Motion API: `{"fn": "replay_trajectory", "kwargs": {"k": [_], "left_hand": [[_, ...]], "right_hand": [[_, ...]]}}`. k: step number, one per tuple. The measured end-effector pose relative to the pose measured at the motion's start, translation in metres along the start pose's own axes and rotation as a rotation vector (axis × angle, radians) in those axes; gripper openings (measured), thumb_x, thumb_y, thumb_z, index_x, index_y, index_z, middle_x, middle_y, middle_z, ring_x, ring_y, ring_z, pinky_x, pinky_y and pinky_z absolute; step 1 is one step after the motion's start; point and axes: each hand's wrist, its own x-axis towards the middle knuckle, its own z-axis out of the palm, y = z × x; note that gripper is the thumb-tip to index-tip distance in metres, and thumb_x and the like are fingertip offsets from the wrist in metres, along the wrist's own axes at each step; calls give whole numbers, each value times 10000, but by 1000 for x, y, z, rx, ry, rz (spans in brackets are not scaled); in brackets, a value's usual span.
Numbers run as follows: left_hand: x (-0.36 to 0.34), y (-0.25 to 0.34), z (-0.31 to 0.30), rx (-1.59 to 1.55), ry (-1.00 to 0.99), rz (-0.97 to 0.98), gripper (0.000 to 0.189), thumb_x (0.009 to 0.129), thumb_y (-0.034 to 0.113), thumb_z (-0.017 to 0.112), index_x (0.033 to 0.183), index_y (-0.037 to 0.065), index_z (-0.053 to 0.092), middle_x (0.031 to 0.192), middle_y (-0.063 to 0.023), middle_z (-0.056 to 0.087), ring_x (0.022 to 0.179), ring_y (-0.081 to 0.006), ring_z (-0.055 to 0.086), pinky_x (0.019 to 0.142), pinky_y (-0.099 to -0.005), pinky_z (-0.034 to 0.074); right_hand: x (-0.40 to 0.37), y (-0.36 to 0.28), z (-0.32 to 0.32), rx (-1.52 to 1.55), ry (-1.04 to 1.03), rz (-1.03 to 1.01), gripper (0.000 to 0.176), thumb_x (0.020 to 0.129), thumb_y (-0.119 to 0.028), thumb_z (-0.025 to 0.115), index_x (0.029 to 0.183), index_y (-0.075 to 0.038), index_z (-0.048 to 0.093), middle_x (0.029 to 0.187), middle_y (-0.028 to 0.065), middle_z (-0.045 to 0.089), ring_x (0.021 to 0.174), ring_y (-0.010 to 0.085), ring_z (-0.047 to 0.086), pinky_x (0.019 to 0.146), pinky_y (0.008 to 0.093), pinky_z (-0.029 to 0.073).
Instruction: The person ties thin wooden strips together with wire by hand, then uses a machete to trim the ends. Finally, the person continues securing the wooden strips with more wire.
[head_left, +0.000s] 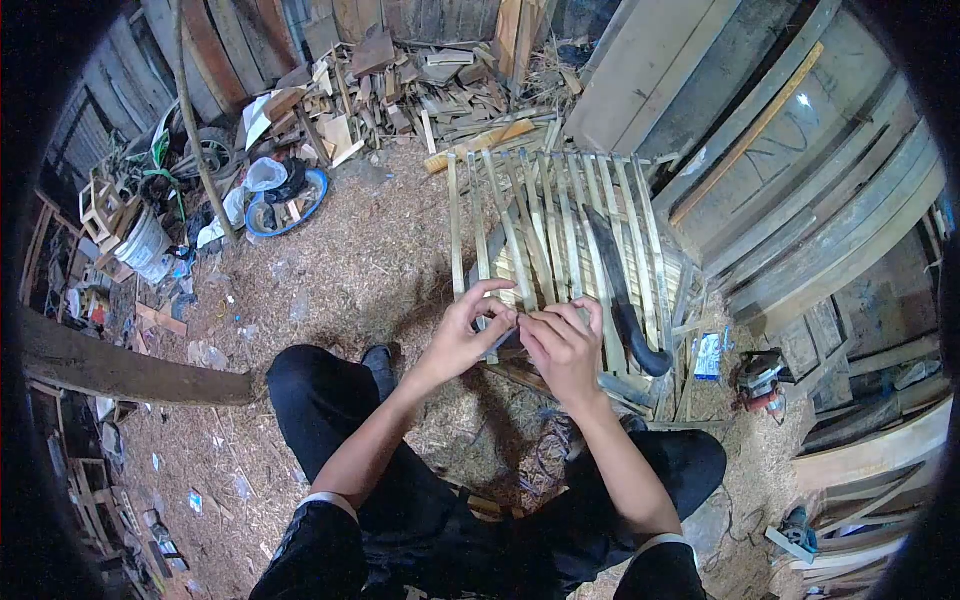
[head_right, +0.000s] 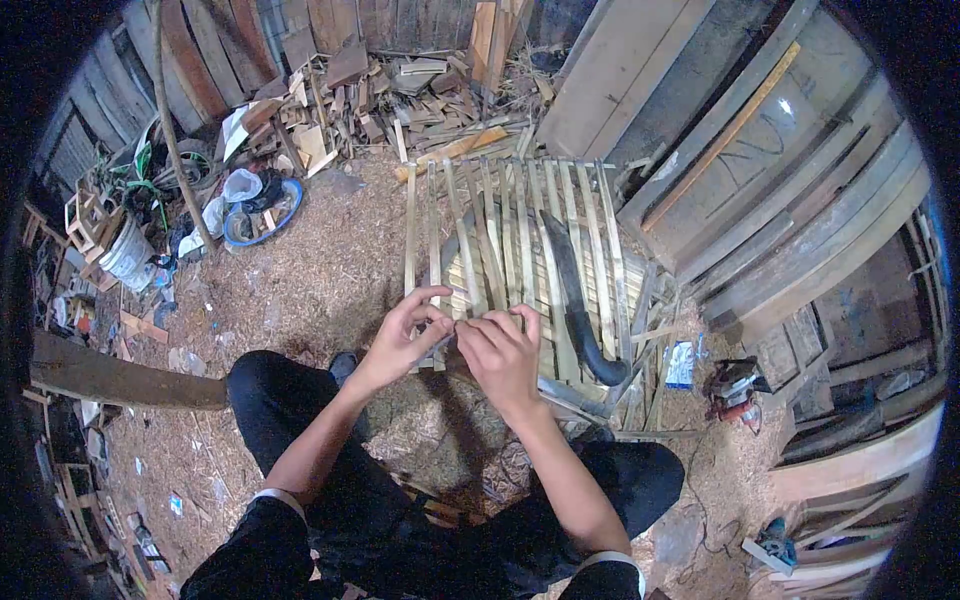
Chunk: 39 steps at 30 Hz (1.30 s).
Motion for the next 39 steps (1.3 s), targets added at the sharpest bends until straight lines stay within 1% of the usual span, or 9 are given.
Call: {"fn": "replay_trajectory", "kwargs": {"k": [5,17,23,28,30,32,34,36,39], "left_hand": [[-1,10,0,67,6,-61,373,996,72,609,1353,20,514,970,-73,710,947,-101,643,873,-293,511],[-3,-20,0,-464,209,-197,242,954,32,676,1189,3,632,1034,-82,744,1011,-112,673,903,-265,531],[-2,-16,-4,-656,218,-132,198,967,11,640,1116,72,525,1029,-99,733,1032,-197,695,911,-320,547],[1,-9,-17,-924,398,-176,219,970,-24,583,1054,133,454,1016,-81,636,965,-234,659,951,-448,556],[2,-11,-20,-878,454,-213,209,980,-15,563,1083,139,465,1007,-85,618,881,-199,622,913,-434,560],[1,-16,-24,-845,391,-202,204,991,-5,552,1108,141,471,1004,-75,614,824,-176,591,845,-393,555],[1,-19,-25,-825,422,-244,229,997,5,554,1181,121,481,992,-68,624,798,-150,572,787,-357,533],[2,-29,-34,-480,469,-176,265,996,40,587,1237,90,487,951,-59,639,782,-123,563,781,-327,513],[0,-32,-44,-191,343,-84,335,981,32,593,1297,53,485,936,-57,665,817,-127,600,800,-301,500]], "right_hand": [[-2,-2,5,-86,94,-80,243,700,-80,821,934,-94,757,927,-5,719,894,194,643,936,437,404],[1,-3,7,23,24,-47,211,755,-93,796,960,-134,772,1044,-19,706,984,195,614,937,420,392],[1,-1,7,157,-10,61,161,778,-114,791,936,-125,762,1043,-27,707,1026,192,592,949,398,386],[-3,4,8,341,-45,183,104,813,-86,773,913,-109,754,1059,-12,722,1080,212,579,968,380,386],[-5,5,12,707,-72,395,56,861,-86,753,916,-89,744,1099,16,732,1136,222,564,1028,389,381],[-9,5,14,815,-100,413,50,925,-94,713,946,-53,691,1129,79,732,1115,219,595,1050,389,404],[-16,5,20,1282,-106,710,65,979,-103,657,989,-49,622,1117,127,727,1038,196,639,1021,354,444],[-20,8,20,1281,-78,737,54,1008,-95,611,1001,-61,570,1078,138,726,973,162,661,927,309,491],[-25,20,24,1293,-24,856,102,1014,-132,612,971,-71,543,892,84,686,786,101,564,747,278,438]]}}
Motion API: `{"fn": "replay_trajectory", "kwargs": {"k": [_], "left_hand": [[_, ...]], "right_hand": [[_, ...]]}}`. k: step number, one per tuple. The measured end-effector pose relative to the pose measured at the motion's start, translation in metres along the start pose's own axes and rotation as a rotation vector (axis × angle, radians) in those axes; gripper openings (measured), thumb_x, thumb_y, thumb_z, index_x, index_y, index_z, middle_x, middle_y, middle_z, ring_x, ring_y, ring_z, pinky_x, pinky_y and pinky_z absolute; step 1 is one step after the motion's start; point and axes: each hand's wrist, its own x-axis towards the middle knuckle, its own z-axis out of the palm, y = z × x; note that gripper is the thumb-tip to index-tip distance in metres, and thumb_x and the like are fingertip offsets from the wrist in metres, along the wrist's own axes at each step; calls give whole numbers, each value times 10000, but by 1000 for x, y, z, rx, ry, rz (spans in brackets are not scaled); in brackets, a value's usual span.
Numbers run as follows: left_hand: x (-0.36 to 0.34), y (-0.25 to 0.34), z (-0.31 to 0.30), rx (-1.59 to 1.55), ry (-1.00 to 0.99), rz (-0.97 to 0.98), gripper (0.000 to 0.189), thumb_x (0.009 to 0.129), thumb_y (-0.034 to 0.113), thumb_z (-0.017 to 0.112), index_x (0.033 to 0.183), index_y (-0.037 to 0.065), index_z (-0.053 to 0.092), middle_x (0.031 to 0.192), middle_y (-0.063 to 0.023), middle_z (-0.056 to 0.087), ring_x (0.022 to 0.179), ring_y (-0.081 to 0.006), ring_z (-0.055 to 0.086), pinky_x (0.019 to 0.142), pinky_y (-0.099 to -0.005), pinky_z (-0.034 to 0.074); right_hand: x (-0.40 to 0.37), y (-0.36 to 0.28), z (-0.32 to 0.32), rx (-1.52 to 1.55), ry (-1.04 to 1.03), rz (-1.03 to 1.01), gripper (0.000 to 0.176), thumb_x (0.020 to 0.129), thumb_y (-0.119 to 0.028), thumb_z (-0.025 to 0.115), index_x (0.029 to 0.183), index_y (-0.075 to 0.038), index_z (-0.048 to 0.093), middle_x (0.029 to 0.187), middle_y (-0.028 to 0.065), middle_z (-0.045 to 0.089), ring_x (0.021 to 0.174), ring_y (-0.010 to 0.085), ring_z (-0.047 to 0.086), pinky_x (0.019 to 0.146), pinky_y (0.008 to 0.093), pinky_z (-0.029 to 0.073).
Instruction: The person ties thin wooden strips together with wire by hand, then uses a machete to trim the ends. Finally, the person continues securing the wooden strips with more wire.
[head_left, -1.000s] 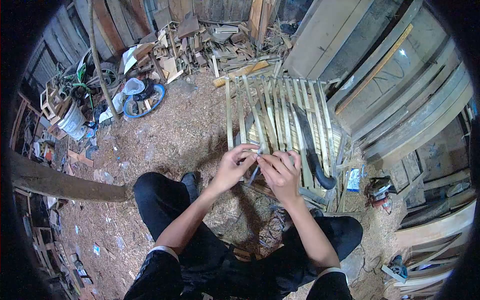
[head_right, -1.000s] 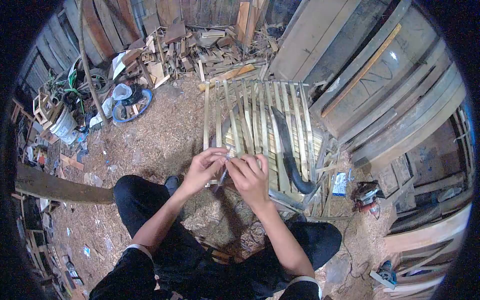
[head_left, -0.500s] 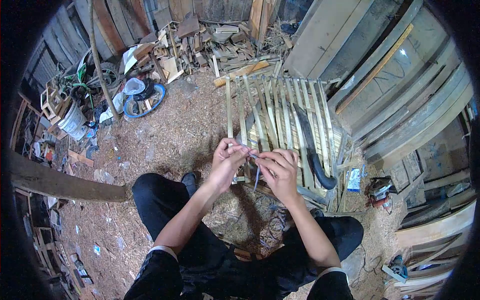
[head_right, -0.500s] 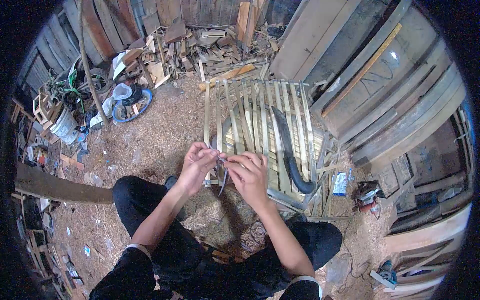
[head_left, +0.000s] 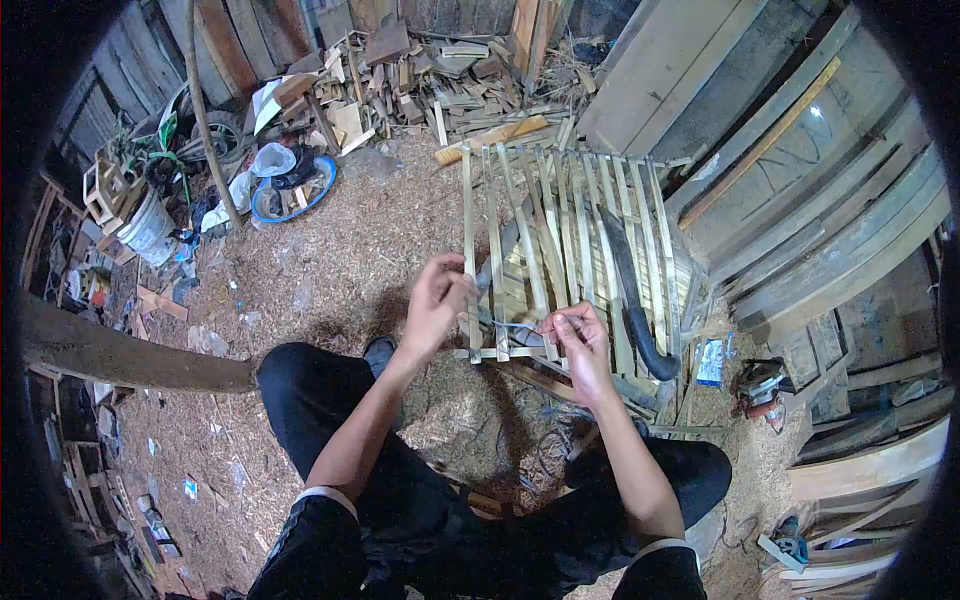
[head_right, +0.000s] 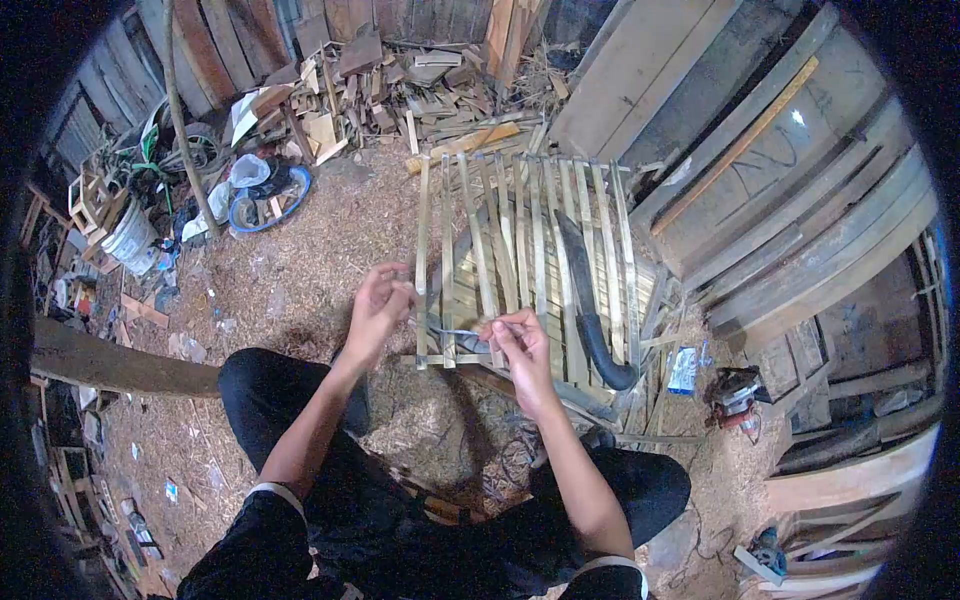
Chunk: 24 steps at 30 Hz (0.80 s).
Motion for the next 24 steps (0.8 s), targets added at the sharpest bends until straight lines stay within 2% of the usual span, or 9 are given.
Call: {"fn": "replay_trajectory", "kwargs": {"k": [1,2,3,5,6,10,17,22,24], "left_hand": [[-1,6,3,177,-84,79,343,971,13,585,1298,50,488,938,-58,670,833,-134,615,814,-294,500],[-8,13,1,403,-186,-15,482,900,53,633,1357,40,478,979,-109,673,919,-211,638,880,-333,505],[-15,21,4,402,-188,-17,482,900,53,633,1357,40,478,979,-109,673,919,-211,638,880,-333,505],[-31,26,9,918,-416,325,673,807,160,728,1418,50,467,1041,-161,658,1007,-290,610,922,-387,494],[-36,20,11,1017,-434,334,863,727,300,824,1466,62,447,1092,-173,619,1054,-337,559,916,-425,469],[-46,6,21,1114,-214,425,1038,649,388,900,1495,54,402,1076,-142,562,977,-328,537,888,-412,433],[-45,2,22,1181,-148,402,1096,660,406,883,1547,86,325,1099,-141,522,1029,-323,505,900,-428,403],[-45,-1,25,1184,-112,420,1159,610,413,902,1558,99,314,1084,-140,516,993,-324,498,886,-428,402],[-46,4,27,1205,-125,379,1158,607,392,907,1553,89,314,1124,-141,519,1026,-325,495,907,-431,408]], "right_hand": [[0,4,-4,-1,2,-1,102,1014,-132,612,971,-71,543,892,84,686,786,101,564,747,278,438],[-1,8,-9,-71,-21,-7,82,1020,-117,597,983,-68,543,893,68,679,809,102,584,752,270,449],[-2,9,-10,-140,-45,-12,62,1026,-102,582,996,-65,544,895,52,672,831,104,605,757,262,459],[-6,4,-6,-177,-62,-36,72,1026,-101,584,988,-61,538,875,38,654,793,98,593,724,262,456],[-7,4,-6,-198,-58,-11,78,1024,-101,588,984,-59,536,864,33,644,789,99,595,728,262,464],[-9,5,-6,-261,-57,-36,90,1019,-100,595,978,-40,541,843,22,623,781,94,596,723,255,471],[-15,5,-6,-551,-93,-64,145,994,-116,622,925,-14,545,806,52,637,774,97,594,695,279,470],[-18,-2,-4,-899,-146,-210,108,937,-101,641,933,-17,575,839,151,655,773,291,661,698,386,505],[-18,-5,-6,-935,-165,-228,98,933,-98,637,936,-18,581,847,156,659,789,320,661,701,409,507]]}}
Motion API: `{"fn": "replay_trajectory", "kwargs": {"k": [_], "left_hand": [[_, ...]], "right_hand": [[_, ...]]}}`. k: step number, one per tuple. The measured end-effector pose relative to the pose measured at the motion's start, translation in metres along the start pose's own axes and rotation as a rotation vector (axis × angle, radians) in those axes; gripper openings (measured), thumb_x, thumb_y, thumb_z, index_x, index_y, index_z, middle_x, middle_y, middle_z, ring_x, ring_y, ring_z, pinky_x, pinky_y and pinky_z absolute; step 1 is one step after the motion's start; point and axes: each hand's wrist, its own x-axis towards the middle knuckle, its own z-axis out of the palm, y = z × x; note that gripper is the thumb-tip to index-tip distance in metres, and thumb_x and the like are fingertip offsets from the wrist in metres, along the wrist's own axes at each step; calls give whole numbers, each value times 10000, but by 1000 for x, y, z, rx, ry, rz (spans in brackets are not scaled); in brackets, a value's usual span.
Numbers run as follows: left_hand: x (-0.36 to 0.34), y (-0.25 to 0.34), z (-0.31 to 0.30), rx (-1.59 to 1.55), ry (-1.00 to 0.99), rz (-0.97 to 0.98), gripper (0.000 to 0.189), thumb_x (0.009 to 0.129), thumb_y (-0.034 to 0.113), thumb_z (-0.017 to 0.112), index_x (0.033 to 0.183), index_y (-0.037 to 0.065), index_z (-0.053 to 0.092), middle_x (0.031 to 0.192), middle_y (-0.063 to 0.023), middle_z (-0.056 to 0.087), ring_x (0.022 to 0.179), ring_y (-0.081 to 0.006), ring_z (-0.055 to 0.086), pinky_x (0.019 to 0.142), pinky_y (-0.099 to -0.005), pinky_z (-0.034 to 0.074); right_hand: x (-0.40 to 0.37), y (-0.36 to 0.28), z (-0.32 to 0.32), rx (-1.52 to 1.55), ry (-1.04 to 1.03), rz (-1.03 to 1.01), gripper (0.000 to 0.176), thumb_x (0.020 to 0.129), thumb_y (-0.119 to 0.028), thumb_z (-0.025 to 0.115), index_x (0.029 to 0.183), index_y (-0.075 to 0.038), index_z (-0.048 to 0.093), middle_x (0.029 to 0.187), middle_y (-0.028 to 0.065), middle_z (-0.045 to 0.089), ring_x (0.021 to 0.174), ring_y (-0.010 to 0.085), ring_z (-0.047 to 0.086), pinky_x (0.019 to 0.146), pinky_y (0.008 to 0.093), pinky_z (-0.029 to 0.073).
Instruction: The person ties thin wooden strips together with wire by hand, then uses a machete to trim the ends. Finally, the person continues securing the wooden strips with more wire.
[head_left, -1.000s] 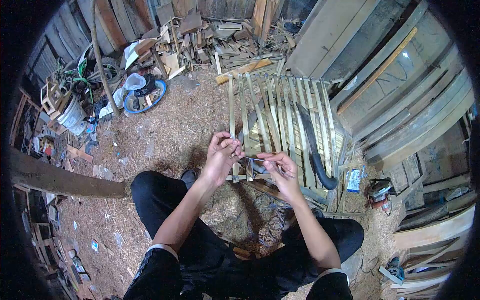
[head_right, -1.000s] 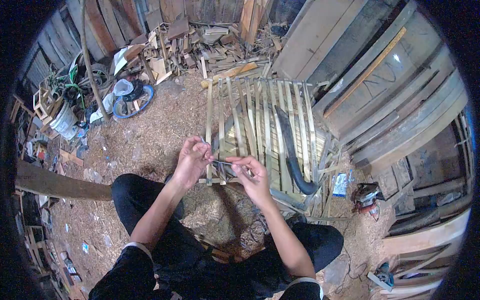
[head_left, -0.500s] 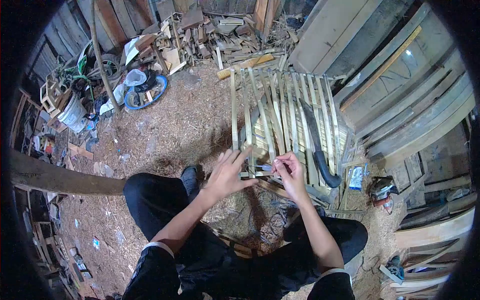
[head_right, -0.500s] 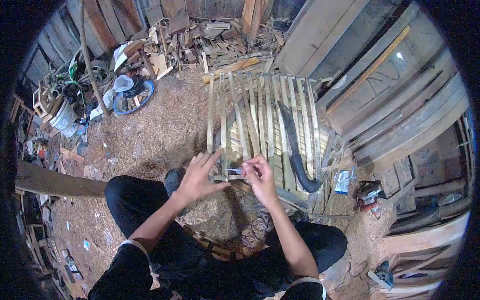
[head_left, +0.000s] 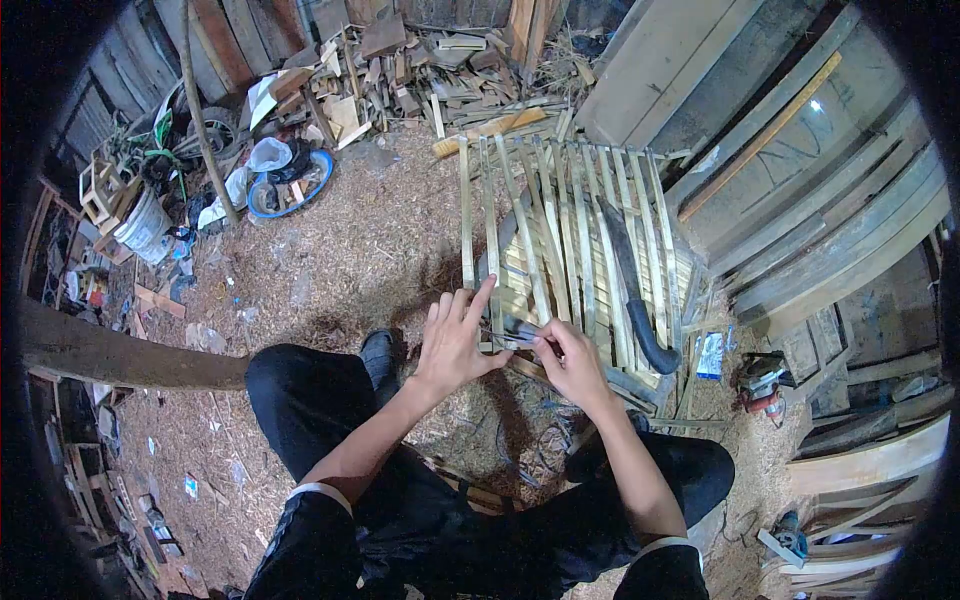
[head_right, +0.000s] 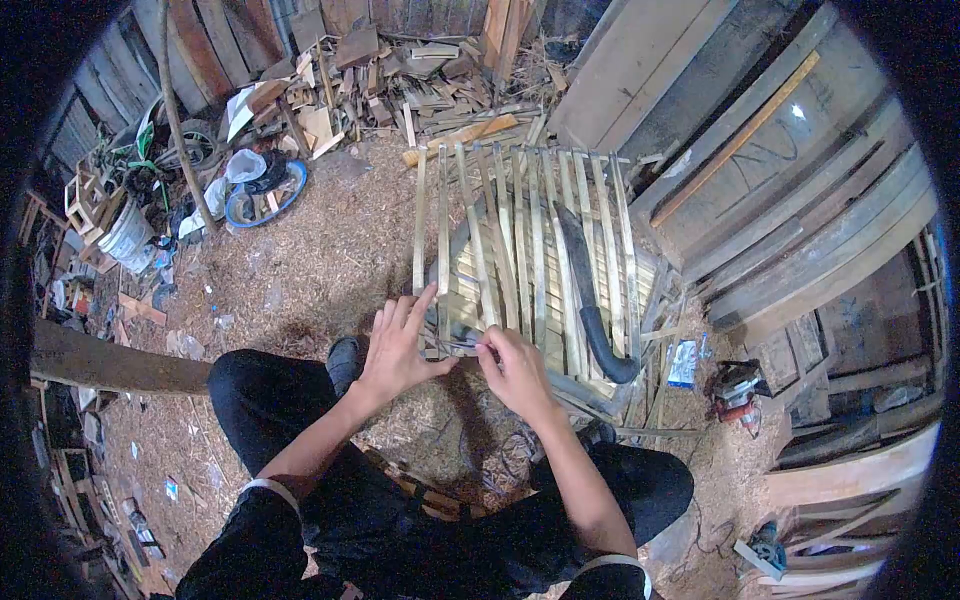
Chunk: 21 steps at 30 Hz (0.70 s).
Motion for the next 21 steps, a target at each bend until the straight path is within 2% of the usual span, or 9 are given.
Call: {"fn": "replay_trajectory", "kwargs": {"k": [1,5,7,8,10,11,13,16,21], "left_hand": [[0,1,-2,13,-38,-25,1156,604,371,913,1548,79,314,1164,-142,522,1059,-326,491,929,-435,413],[0,-5,-7,-52,-21,-1,1127,609,355,913,1533,70,334,1150,-145,532,1045,-328,493,927,-436,415],[3,-13,-11,-152,-58,10,939,639,329,900,1445,82,484,1090,-127,581,1004,-319,508,915,-420,421],[4,-17,-13,-152,-58,11,939,639,329,900,1445,82,484,1090,-127,581,1004,-319,508,915,-420,421],[4,-24,-15,-177,-136,70,564,711,271,862,1221,102,689,1015,-81,629,952,-286,522,893,-400,426],[3,-30,-13,-176,-138,70,564,711,271,862,1221,102,689,1015,-81,629,952,-286,522,893,-400,426],[3,-36,-11,-209,-161,142,240,784,225,803,1005,136,783,981,-20,644,945,-247,514,876,-378,409],[3,-30,-17,-172,-151,157,123,808,188,778,921,142,797,940,0,646,938,-227,512,871,-370,402],[0,-35,-11,-148,-109,206,149,801,170,782,950,158,792,897,1,680,896,-240,505,868,-368,389]], "right_hand": [[-1,-1,-2,-34,-13,-21,88,929,-94,632,939,-20,586,855,160,664,805,349,662,704,432,510],[-3,-2,-8,-37,13,-7,71,921,-81,631,941,-24,594,856,155,666,803,340,660,705,439,506],[-3,0,-9,-151,13,-99,69,909,-94,642,940,-43,607,859,149,671,776,340,654,720,449,487],[-3,1,-9,-151,13,-99,69,909,-94,642,940,-43,607,859,149,671,776,340,654,720,449,487],[-4,4,-8,-267,-43,-121,71,904,-113,651,961,-74,636,883,125,684,806,303,638,783,430,453],[-5,6,-6,-265,-42,-120,71,904,-113,651,961,-74,636,883,125,684,806,303,638,783,430,453],[-5,6,-2,-436,-40,-272,119,898,-149,670,1010,-108,675,876,74,665,862,250,600,849,405,411],[-5,-6,-3,-537,-67,-345,180,868,-153,697,1046,-129,700,854,22,621,903,205,561,883,387,382],[-11,10,3,-653,-26,-448,227,820,-136,713,1046,-149,712,830,-7,581,902,177,557,884,387,375]]}}
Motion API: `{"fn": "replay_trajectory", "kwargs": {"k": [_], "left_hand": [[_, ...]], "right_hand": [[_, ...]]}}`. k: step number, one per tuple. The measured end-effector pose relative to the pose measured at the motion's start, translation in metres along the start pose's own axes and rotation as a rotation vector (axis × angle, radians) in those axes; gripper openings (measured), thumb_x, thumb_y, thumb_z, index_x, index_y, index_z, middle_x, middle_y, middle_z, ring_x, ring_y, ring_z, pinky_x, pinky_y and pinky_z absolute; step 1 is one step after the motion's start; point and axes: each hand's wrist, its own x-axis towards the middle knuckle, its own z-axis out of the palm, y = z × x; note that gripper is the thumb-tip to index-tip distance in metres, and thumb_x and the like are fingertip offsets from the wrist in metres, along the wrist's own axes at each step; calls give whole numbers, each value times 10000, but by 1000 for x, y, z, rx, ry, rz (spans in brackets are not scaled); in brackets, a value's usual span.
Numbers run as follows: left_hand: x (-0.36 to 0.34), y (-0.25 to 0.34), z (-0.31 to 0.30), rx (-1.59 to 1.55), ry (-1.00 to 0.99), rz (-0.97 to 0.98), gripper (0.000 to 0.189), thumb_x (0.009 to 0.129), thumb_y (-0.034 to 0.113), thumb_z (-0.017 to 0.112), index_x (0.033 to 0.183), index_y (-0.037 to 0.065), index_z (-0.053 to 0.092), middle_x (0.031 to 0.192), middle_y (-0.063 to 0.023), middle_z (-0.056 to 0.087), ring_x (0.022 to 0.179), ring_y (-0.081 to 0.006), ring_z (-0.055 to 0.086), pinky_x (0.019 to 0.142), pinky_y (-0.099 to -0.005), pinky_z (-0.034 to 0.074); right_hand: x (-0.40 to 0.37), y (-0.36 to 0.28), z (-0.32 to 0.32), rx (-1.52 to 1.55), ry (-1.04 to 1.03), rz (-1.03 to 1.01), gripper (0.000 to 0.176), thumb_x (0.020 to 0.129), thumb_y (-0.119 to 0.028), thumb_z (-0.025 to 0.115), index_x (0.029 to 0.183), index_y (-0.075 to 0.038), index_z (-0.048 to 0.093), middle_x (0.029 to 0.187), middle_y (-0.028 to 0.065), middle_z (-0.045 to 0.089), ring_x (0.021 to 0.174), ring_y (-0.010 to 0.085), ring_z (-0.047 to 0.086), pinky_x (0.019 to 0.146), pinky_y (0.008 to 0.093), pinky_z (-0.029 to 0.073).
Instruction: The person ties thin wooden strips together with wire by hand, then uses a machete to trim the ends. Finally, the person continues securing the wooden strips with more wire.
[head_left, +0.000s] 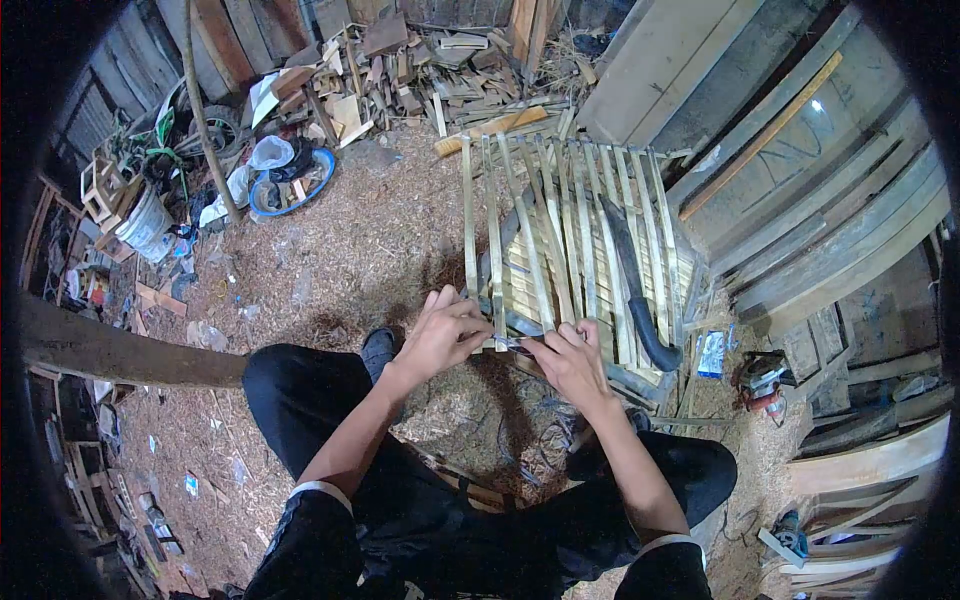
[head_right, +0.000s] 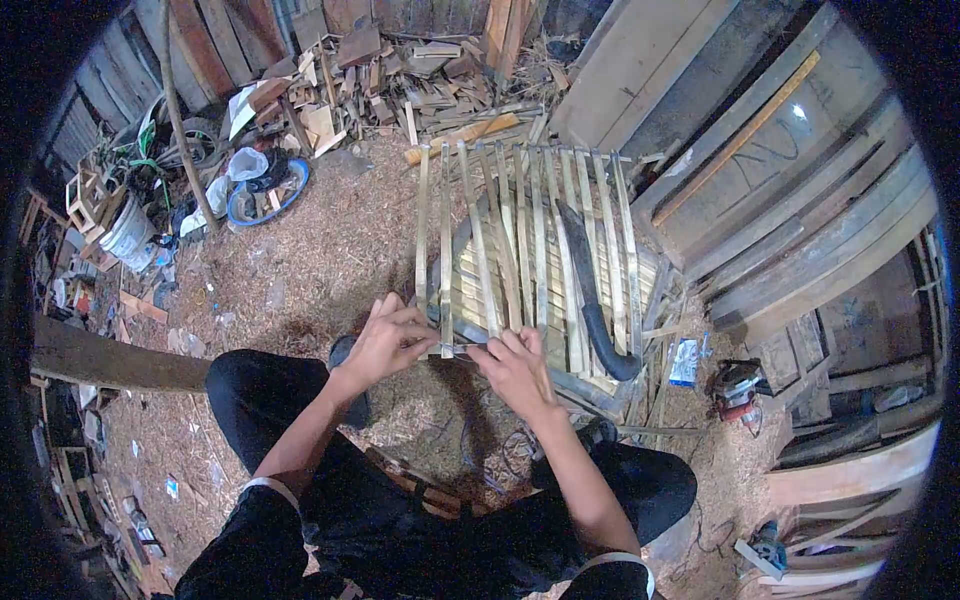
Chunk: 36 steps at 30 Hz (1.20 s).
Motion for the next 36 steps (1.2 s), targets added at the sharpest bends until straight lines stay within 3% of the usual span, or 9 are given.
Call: {"fn": "replay_trajectory", "kwargs": {"k": [5,11,14,17,19,23,26,29,36], "left_hand": [[-5,-4,7,-20,20,-15,126,807,125,757,920,170,787,826,7,646,877,-238,491,841,-375,376],[-8,-9,4,-80,-54,-136,74,808,130,739,876,103,742,837,-40,669,879,-249,509,813,-385,368],[-11,-15,9,-75,-26,-135,70,807,127,735,866,89,733,831,-55,668,877,-252,510,815,-392,375],[-11,-16,10,-88,0,-140,78,815,111,739,889,89,748,831,-52,637,854,-259,492,856,-377,389],[-10,-13,5,-127,25,-124,91,818,133,742,900,92,746,911,-58,650,963,-262,534,943,-395,390],[-9,4,-9,-44,-21,-100,137,822,177,745,939,106,749,975,-45,653,1083,-258,546,1038,-440,349],[-7,11,-14,81,-16,-40,183,822,216,747,978,120,749,992,-30,663,1137,-245,545,1092,-486,296],[-6,11,-7,49,-33,13,220,824,213,743,1028,129,738,1030,-34,679,1130,-231,551,1117,-496,271],[-3,17,9,143,-107,-30,203,842,203,732,1028,122,722,1080,-38,636,1171,-246,516,1099,-505,271]], "right_hand": [[-12,0,8,-40,25,-13,254,803,-85,685,1046,-154,714,824,-15,576,894,166,563,887,387,374],[-27,-1,16,-27,-10,-5,302,783,-46,661,1058,-155,715,838,-25,587,897,166,573,892,393,375],[-32,2,21,-21,-5,-8,327,778,-55,668,1084,-160,718,857,-31,601,936,162,574,897,408,374],[-33,2,22,-80,25,-29,351,735,-96,748,1073,-186,725,811,-43,562,868,157,547,874,440,350],[-31,-2,13,-19,-46,63,325,799,-86,691,1115,-158,718,953,-30,617,977,166,569,931,464,363],[-20,-15,-19,64,-114,141,355,793,-130,720,1146,-164,716,1002,-15,619,1026,180,554,982,504,335],[-11,-21,-39,154,-244,150,474,765,-178,769,1231,-169,685,1065,20,611,1094,207,531,1031,537,299],[-4,-24,-58,204,-501,170,682,724,-239,844,1357,-171,601,1172,70,576,1196,252,488,1075,546,270],[8,-24,-77,388,-402,153,586,821,-321,789,1355,-163,607,1246,85,583,1249,258,467,1094,499,243]]}}
